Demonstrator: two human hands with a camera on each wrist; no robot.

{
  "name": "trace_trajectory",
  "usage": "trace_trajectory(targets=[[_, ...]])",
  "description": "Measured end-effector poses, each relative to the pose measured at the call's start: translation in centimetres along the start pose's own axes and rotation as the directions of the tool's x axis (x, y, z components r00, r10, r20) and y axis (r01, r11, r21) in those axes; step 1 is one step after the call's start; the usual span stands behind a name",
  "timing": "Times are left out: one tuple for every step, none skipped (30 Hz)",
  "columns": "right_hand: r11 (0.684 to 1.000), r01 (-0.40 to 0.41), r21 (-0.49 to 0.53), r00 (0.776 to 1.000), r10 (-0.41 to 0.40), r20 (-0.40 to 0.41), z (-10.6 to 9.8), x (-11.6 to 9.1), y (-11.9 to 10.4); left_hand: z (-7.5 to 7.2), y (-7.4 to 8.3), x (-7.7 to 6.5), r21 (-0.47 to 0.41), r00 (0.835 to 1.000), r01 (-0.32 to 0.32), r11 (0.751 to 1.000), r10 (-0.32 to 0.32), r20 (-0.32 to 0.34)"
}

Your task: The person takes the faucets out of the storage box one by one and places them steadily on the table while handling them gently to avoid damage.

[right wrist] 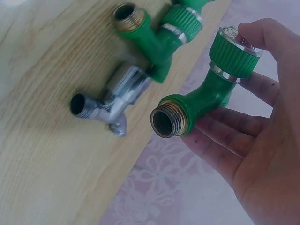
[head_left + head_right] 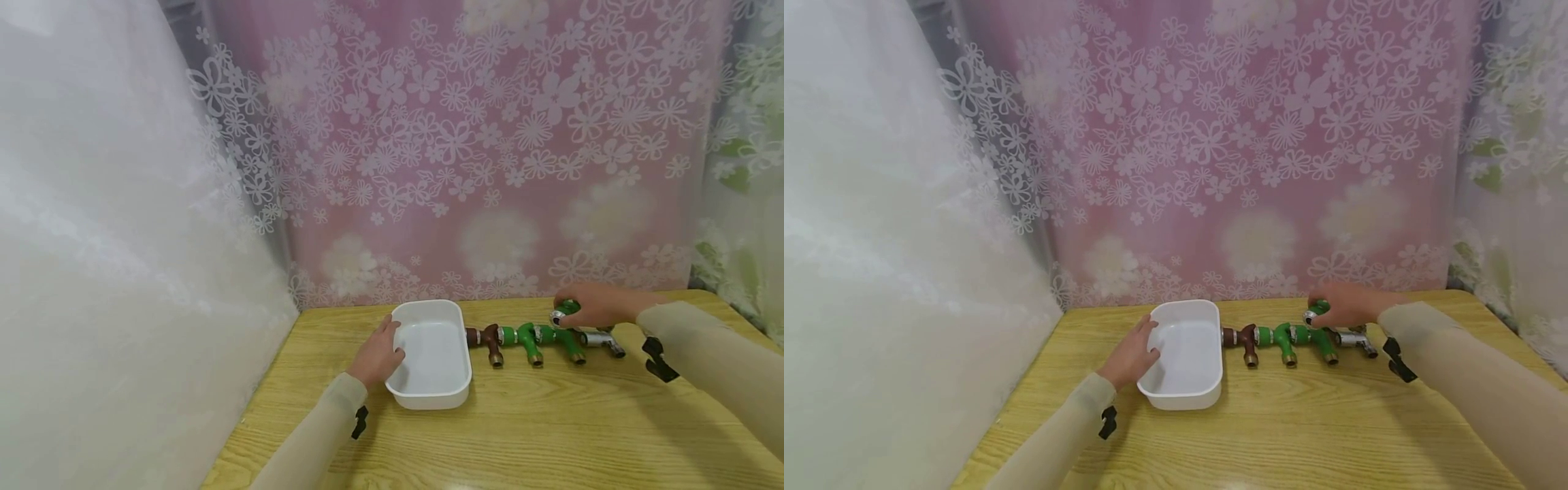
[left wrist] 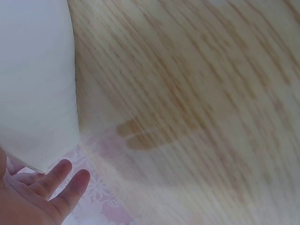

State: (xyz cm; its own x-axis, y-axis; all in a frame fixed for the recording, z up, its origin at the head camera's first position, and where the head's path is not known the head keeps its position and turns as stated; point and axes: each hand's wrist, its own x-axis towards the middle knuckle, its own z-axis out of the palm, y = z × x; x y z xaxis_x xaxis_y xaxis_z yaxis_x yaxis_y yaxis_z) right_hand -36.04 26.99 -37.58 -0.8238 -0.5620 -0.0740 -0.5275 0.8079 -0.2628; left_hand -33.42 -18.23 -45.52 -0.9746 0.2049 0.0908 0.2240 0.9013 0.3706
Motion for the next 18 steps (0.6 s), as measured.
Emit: trace_trajectory(targets=[[1.000,-0.001,-0.004,1.000,0.001,-0.003,0.0,-0.1,0.2,0.0,0.0,0.0,-0.001,1.000,0.000,1.000,0.000,0.000],[1.000,-0.001,-0.007,1.000,0.001,-0.005,0.0,-0.2,0.4,0.0,0.0,0.0,0.001,1.000,0.001,1.000,-0.001,0.000],[1.000,-0.004,-0.009,1.000,0.004,-0.008,0.1,-0.3,0.6,0.0,0.0,-0.1,0.001,1.000,-0.002,1.000,0.002,-0.002],[1.000,-0.004,-0.007,1.000,0.004,-0.011,0.2,-0.3,0.8,0.0,0.0,-0.1,0.003,1.000,-0.002,1.000,0.002,-0.002],[1.000,-0.005,-0.006,1.000,0.005,-0.011,0.2,-0.4,1.1,0.1,0.0,-0.1,0.007,1.000,-0.003,1.000,0.003,-0.003],[1.000,-0.005,-0.003,1.000,0.005,-0.012,0.3,-0.4,1.4,0.1,0.0,-0.1,0.012,1.000,-0.002,1.000,0.002,-0.001],[1.000,-0.006,0.004,1.000,0.006,-0.014,0.4,-0.5,1.6,0.1,0.0,-0.1,0.012,1.000,-0.002,1.000,0.002,0.000],[1.000,-0.014,0.010,1.000,0.014,-0.015,0.5,-0.6,1.9,0.1,0.0,-0.1,0.012,1.000,-0.001,1.000,0.001,0.002],[1.000,-0.021,0.014,1.000,0.021,-0.017,0.6,-0.7,2.2,0.1,0.0,-0.2,0.009,1.000,-0.002,1.000,0.002,0.002],[1.000,-0.023,0.017,1.000,0.023,-0.021,0.6,-0.8,2.4,0.1,0.1,-0.2,0.008,1.000,0.000,1.000,0.000,0.003],[0.999,-0.027,0.019,0.999,0.027,-0.026,0.7,-0.9,2.6,0.0,0.1,-0.2,0.008,1.000,0.000,1.000,0.000,0.004],[0.999,-0.031,0.021,0.999,0.031,-0.031,0.7,-0.9,2.9,0.0,0.1,-0.2,0.007,1.000,0.000,1.000,0.000,0.004],[0.999,-0.035,0.022,0.999,0.036,-0.036,0.8,-1.1,3.1,0.0,0.1,-0.2,0.002,1.000,-0.002,1.000,0.002,0.002],[0.999,-0.038,0.023,0.998,0.039,-0.043,0.8,-1.2,3.3,0.0,0.1,-0.2,0.001,1.000,-0.002,1.000,0.002,0.002],[0.999,-0.039,0.017,0.998,0.040,-0.045,0.8,-1.3,3.5,0.0,0.1,-0.1,0.001,1.000,-0.002,1.000,0.002,0.002],[0.999,-0.040,0.011,0.998,0.041,-0.048,0.7,-1.4,3.7,-0.1,0.1,-0.1,-0.001,1.000,-0.001,1.000,0.001,0.002],[0.999,-0.043,0.005,0.998,0.043,-0.050,0.8,-1.5,3.9,-0.1,0.1,-0.1,-0.001,1.000,0.000,1.000,0.000,0.002],[0.999,-0.044,0.002,0.998,0.044,-0.052,0.8,-1.5,4.1,-0.1,0.1,-0.1,-0.001,1.000,0.002,1.000,-0.001,0.003]])
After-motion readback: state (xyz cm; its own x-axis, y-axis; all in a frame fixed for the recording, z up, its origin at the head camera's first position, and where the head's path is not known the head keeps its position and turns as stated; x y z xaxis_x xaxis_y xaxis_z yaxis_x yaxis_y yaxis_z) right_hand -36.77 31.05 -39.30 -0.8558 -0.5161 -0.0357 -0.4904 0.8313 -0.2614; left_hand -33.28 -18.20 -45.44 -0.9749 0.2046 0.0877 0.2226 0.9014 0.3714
